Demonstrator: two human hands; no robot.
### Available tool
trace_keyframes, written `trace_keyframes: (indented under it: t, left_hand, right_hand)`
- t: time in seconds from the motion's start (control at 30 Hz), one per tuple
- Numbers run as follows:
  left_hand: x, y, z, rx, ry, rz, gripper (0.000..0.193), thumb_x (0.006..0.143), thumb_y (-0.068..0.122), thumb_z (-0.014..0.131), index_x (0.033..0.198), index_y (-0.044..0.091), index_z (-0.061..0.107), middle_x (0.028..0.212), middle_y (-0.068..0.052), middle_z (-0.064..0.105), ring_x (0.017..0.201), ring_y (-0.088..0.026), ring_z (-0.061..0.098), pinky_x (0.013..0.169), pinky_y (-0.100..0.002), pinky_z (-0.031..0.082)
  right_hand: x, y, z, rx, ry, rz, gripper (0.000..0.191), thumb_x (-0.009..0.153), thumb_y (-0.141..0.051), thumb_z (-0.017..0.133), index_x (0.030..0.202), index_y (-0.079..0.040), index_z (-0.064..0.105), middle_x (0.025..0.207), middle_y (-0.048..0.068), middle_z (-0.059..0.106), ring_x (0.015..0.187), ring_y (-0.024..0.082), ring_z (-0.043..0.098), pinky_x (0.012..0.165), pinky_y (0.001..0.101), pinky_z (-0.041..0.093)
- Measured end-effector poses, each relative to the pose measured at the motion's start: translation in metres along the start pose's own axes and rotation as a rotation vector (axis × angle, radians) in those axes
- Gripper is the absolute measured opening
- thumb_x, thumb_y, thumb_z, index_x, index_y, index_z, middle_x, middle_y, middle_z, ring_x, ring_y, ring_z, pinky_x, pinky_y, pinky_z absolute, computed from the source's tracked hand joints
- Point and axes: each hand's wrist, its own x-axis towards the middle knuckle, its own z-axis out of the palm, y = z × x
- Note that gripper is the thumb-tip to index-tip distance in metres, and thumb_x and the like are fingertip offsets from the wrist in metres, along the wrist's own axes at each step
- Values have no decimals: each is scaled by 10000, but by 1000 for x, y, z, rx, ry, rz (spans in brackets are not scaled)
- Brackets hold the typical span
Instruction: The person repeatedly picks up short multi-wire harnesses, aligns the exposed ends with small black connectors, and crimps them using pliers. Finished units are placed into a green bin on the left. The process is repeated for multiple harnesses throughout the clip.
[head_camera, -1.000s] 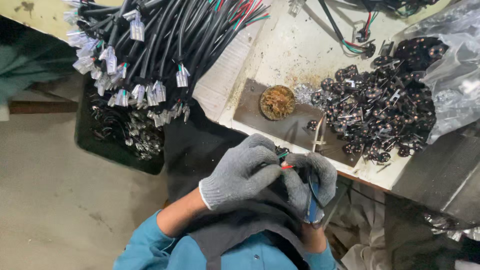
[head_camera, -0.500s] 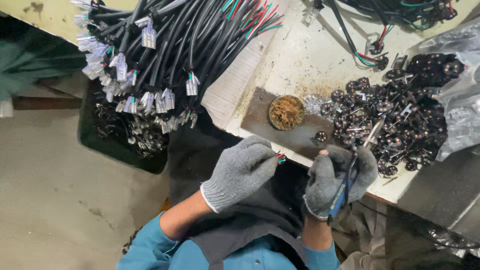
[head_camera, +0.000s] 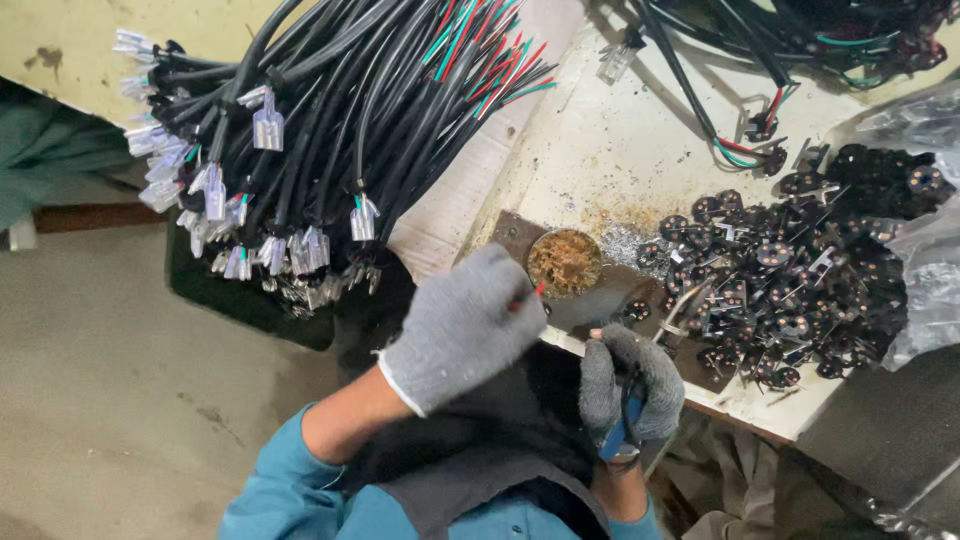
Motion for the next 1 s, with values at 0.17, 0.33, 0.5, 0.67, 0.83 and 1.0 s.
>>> trace_keyframes:
  t: [0.17, 0.33, 0.5, 0.67, 0.83, 1.0]
  left_hand:
    - [-21, 8, -6, -201, 104, 11, 138, 867, 196, 740, 856, 74, 676, 869, -94, 669, 752, -290, 696, 632, -388, 548]
    - [-33, -11, 17, -335, 133, -31, 138, 895, 171, 741, 924, 47, 687, 934, -117, 689, 820, -289, 717, 711, -355, 577]
    - [-40, -20, 31, -420, 221, 30, 123, 908, 136, 718, 969, 35, 681, 1042, -136, 706, 908, -285, 734, 783, -353, 592]
    - [-34, -24, 35, -684, 95, -2, 128, 1006, 130, 641, 1100, 46, 666, 1054, -152, 714, 979, -326, 717, 851, -387, 576]
    - [-30, -28, 42, -289, 128, 93, 168, 988, 206, 682, 1110, 96, 649, 952, -114, 706, 854, -339, 722, 689, -413, 553]
    - [-31, -31, 44, -147, 218, 299, 187, 940, 241, 731, 1035, 115, 632, 964, -89, 680, 800, -314, 707, 629, -392, 537]
  right_hand:
    - [-11, -9, 12, 253, 33, 92, 492, 882, -180, 805, 1261, 4, 550, 1137, 136, 689, 932, 180, 710, 802, 263, 615]
    - [-26, -3, 39, 314, 44, 214, 347, 965, -224, 750, 1194, 24, 667, 1123, 152, 714, 946, 216, 715, 803, 293, 605]
    - [-14, -22, 39, 108, -44, 471, 422, 822, -204, 843, 1141, 22, 684, 931, 105, 715, 769, 162, 684, 695, 305, 573]
    - [17, -45, 34, -124, -53, -32, 294, 869, -125, 796, 1117, -6, 691, 1027, 132, 740, 882, 230, 711, 802, 337, 553]
    - [23, -48, 36, -122, -16, -51, 207, 948, -40, 756, 1134, 12, 681, 1054, 148, 752, 926, 250, 751, 848, 332, 585]
    - [10, -37, 38, -149, 19, 55, 175, 946, -20, 789, 1087, 11, 690, 1017, 146, 765, 929, 249, 765, 865, 341, 597]
